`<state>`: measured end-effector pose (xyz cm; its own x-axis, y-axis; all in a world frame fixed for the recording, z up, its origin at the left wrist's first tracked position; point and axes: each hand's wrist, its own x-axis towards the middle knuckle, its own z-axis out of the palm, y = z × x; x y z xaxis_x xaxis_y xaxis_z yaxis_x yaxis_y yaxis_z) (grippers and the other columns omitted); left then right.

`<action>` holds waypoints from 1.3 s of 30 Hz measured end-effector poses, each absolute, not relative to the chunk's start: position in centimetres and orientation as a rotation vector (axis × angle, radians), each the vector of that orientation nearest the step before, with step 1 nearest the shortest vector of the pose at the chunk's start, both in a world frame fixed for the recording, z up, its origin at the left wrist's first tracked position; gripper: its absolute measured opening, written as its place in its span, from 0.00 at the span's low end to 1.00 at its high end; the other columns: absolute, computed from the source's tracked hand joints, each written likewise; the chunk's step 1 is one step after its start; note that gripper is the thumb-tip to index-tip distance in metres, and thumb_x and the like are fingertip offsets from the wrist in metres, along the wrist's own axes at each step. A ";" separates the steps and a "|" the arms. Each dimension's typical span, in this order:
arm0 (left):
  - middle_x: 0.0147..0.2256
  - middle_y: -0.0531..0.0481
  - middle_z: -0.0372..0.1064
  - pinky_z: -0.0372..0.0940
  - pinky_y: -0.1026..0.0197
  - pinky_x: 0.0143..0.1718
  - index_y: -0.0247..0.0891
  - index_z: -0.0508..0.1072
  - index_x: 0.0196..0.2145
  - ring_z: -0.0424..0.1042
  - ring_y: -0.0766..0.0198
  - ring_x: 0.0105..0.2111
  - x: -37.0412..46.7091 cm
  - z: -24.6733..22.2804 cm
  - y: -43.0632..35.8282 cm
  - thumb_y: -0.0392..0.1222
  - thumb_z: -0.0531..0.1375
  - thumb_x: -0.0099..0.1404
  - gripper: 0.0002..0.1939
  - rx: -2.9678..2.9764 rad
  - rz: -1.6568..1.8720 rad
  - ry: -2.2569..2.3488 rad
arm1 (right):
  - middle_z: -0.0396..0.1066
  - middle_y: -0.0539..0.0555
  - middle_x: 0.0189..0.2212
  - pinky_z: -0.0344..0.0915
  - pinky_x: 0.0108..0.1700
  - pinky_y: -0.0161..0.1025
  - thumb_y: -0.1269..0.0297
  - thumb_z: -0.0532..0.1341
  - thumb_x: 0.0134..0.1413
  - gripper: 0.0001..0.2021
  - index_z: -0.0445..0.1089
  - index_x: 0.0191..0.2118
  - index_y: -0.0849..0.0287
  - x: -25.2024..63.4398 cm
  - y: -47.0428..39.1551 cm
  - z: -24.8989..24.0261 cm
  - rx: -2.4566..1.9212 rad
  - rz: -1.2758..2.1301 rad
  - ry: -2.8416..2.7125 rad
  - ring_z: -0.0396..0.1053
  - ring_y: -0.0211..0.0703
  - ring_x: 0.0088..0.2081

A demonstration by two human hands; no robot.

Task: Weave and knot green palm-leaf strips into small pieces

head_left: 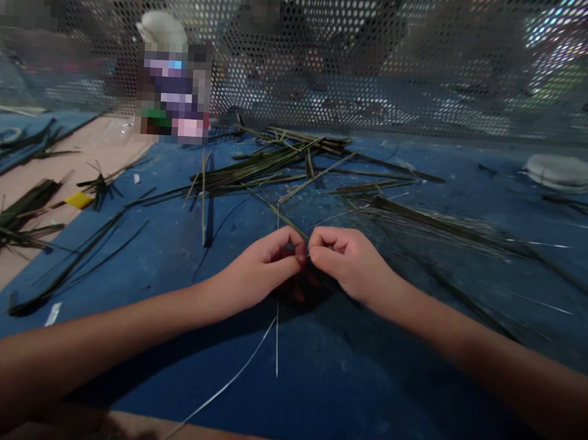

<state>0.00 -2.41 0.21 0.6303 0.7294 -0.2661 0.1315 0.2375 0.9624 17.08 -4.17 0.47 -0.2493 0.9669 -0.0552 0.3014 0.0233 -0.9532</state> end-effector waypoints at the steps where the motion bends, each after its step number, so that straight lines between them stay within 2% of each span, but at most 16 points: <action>1: 0.26 0.55 0.73 0.62 0.69 0.23 0.38 0.60 0.33 0.72 0.70 0.21 0.0 0.3 -2.4 0.35 0.54 0.64 0.03 1.276 0.478 0.835 | 0.54 0.43 0.16 0.46 0.23 0.34 0.71 0.54 0.46 0.08 0.58 0.20 0.58 17.1 -4.2 0.4 -1.309 1.205 -1.612 0.51 0.32 0.20; 3: 0.26 0.53 0.74 0.63 0.68 0.23 0.38 0.59 0.33 0.72 0.70 0.21 0.1 0.4 -2.4 0.35 0.53 0.64 0.03 1.240 0.475 0.837 | 0.54 0.43 0.16 0.46 0.23 0.34 0.71 0.54 0.46 0.07 0.59 0.20 0.58 17.3 -4.0 0.3 -1.294 1.171 -1.575 0.50 0.32 0.20; 6: 0.25 0.52 0.73 0.64 0.67 0.25 0.38 0.59 0.33 0.72 0.69 0.21 0.0 0.3 -2.4 0.37 0.54 0.65 0.04 1.208 0.488 0.829 | 0.53 0.42 0.14 0.47 0.22 0.33 0.70 0.53 0.49 0.08 0.59 0.21 0.58 17.6 -3.7 0.2 -1.266 1.326 -1.501 0.50 0.32 0.18; 9: 0.28 0.52 0.73 0.64 0.66 0.27 0.38 0.59 0.34 0.72 0.69 0.23 -0.1 0.3 -2.4 0.40 0.55 0.66 0.07 1.166 0.522 0.831 | 0.59 0.44 0.18 0.52 0.24 0.33 0.66 0.53 0.55 0.08 0.61 0.26 0.58 17.8 -3.6 0.3 -1.248 1.445 -1.450 0.56 0.33 0.21; 13: 0.29 0.52 0.73 0.64 0.66 0.28 0.38 0.59 0.35 0.72 0.69 0.25 -0.2 0.3 -2.5 0.40 0.55 0.67 0.06 1.144 0.595 0.834 | 0.66 0.47 0.24 0.56 0.28 0.34 0.57 0.55 0.60 0.09 0.64 0.35 0.58 17.8 -3.9 0.5 -1.163 1.436 -1.572 0.61 0.34 0.26; 20: 0.27 0.53 0.73 0.62 0.66 0.29 0.38 0.60 0.34 0.72 0.69 0.26 -0.3 0.4 -2.8 0.42 0.54 0.68 0.07 1.208 0.531 0.803 | 0.66 0.47 0.23 0.60 0.32 0.35 0.65 0.56 0.60 0.05 0.66 0.33 0.59 17.6 -4.5 0.5 -1.172 1.243 -1.690 0.65 0.35 0.27; 26: 0.27 0.52 0.74 0.63 0.65 0.30 0.37 0.60 0.33 0.73 0.68 0.27 -0.5 0.0 -2.6 0.41 0.53 0.68 0.06 1.280 0.490 0.754 | 0.63 0.46 0.23 0.60 0.30 0.34 0.64 0.57 0.59 0.06 0.65 0.31 0.59 17.4 -5.2 0.2 -1.209 1.231 -1.526 0.63 0.34 0.26; 31: 0.29 0.51 0.74 0.65 0.65 0.30 0.36 0.63 0.35 0.73 0.68 0.27 -0.4 -0.1 -3.0 0.44 0.53 0.68 0.08 1.267 0.466 0.735 | 0.64 0.46 0.25 0.60 0.30 0.34 0.62 0.57 0.60 0.07 0.65 0.33 0.59 17.4 -5.5 0.1 -1.209 1.244 -1.492 0.63 0.33 0.25; 35: 0.28 0.52 0.74 0.65 0.65 0.29 0.36 0.63 0.34 0.72 0.68 0.25 -0.4 -0.1 -2.9 0.43 0.55 0.68 0.08 1.225 0.600 0.797 | 0.65 0.46 0.25 0.58 0.25 0.32 0.59 0.57 0.60 0.08 0.64 0.36 0.58 17.7 -5.3 0.2 -1.230 1.426 -1.487 0.63 0.33 0.24; 39: 0.30 0.52 0.76 0.65 0.65 0.30 0.37 0.62 0.34 0.73 0.69 0.24 -0.6 -0.2 -2.3 0.44 0.56 0.66 0.08 1.148 0.741 0.868 | 0.63 0.45 0.23 0.57 0.23 0.31 0.63 0.56 0.60 0.05 0.63 0.35 0.59 18.2 -5.0 0.3 -1.297 1.439 -1.543 0.60 0.30 0.21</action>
